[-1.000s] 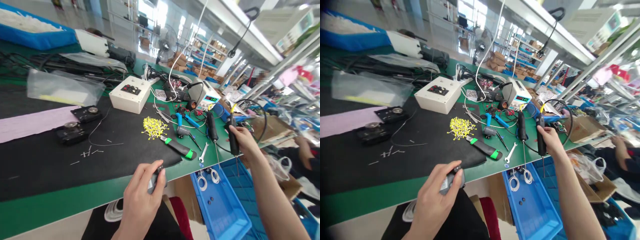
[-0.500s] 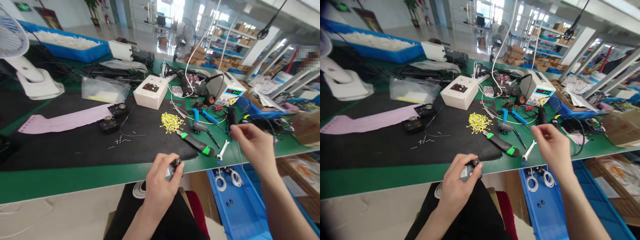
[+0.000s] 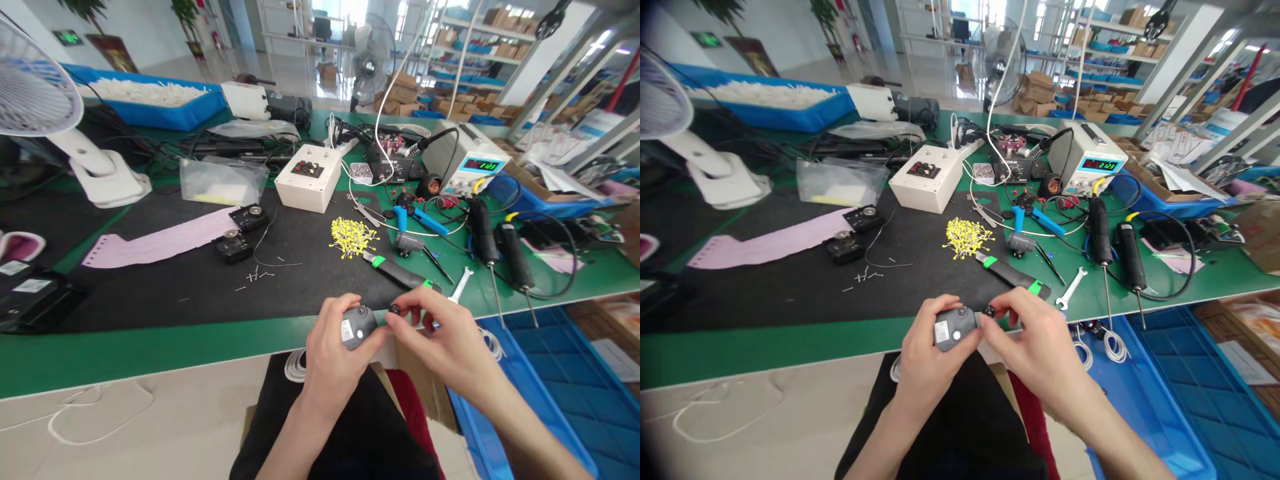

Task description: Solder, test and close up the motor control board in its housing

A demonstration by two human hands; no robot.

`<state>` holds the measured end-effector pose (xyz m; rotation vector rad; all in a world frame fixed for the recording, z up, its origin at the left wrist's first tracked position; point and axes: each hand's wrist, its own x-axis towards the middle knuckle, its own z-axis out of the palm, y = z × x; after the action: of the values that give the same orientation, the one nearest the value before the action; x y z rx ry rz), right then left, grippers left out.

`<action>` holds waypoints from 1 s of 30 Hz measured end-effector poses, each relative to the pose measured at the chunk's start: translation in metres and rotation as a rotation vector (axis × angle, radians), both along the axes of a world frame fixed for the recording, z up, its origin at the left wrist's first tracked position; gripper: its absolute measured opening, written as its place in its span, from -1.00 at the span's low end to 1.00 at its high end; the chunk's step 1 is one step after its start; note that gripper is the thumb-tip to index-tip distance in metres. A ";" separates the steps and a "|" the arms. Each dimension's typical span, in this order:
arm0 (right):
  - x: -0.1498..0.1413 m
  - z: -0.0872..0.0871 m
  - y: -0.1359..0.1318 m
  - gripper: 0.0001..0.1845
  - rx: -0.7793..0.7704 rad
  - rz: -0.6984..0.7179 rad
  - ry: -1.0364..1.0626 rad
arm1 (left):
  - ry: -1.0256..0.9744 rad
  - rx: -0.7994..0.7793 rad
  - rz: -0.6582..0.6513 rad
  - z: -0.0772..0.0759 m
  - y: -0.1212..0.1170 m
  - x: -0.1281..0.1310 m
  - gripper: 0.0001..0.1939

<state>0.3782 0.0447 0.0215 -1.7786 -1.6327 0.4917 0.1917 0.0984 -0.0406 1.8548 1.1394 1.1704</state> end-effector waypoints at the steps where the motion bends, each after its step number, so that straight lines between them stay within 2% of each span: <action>1: 0.008 -0.003 -0.014 -0.78 -0.021 -0.068 0.019 | 0.016 -0.033 0.016 -0.001 0.000 -0.001 -0.43; 3: 0.028 -0.019 -0.046 -0.65 -0.114 -0.222 0.045 | 0.056 -0.096 0.044 -0.002 0.000 -0.003 -0.29; 5: 0.049 -0.048 -0.079 -0.53 -0.243 -0.372 0.015 | 0.095 -0.141 0.062 -0.003 0.001 -0.004 -0.23; 6: 0.061 -0.067 -0.095 -0.53 -0.293 -0.434 -0.012 | 0.107 -0.163 0.071 -0.004 0.002 -0.004 -0.20; 8: 0.085 -0.108 -0.123 -0.64 -0.419 -0.566 -0.079 | 0.121 -0.187 0.082 -0.006 0.004 -0.004 -0.11; 11: 0.117 -0.166 -0.153 -0.72 -0.648 -0.727 -0.162 | 0.136 -0.182 0.085 -0.008 0.005 -0.004 -0.06; 14: 0.142 -0.205 -0.172 -0.69 -0.834 -0.815 -0.196 | 0.172 -0.164 0.097 -0.009 0.005 -0.004 -0.07; 18: 0.161 -0.232 -0.188 -0.65 -0.987 -0.849 -0.206 | 0.208 -0.129 0.111 -0.008 0.003 -0.002 -0.07; 22: 0.160 -0.250 -0.198 -0.64 -1.060 -0.822 -0.216 | 0.201 -0.152 0.127 -0.004 0.000 0.001 -0.12; 25: 0.151 -0.260 -0.203 -0.64 -1.041 -0.777 -0.245 | 0.208 -0.164 0.098 -0.001 -0.001 0.001 -0.22; 30: 0.146 -0.273 -0.208 -0.65 -0.964 -0.700 -0.265 | 0.222 -0.141 0.133 0.001 0.000 0.004 -0.25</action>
<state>0.5238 -0.1631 -0.2520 -3.0456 -0.7952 0.7906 0.1956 0.0980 -0.0395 1.8569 1.4498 0.9444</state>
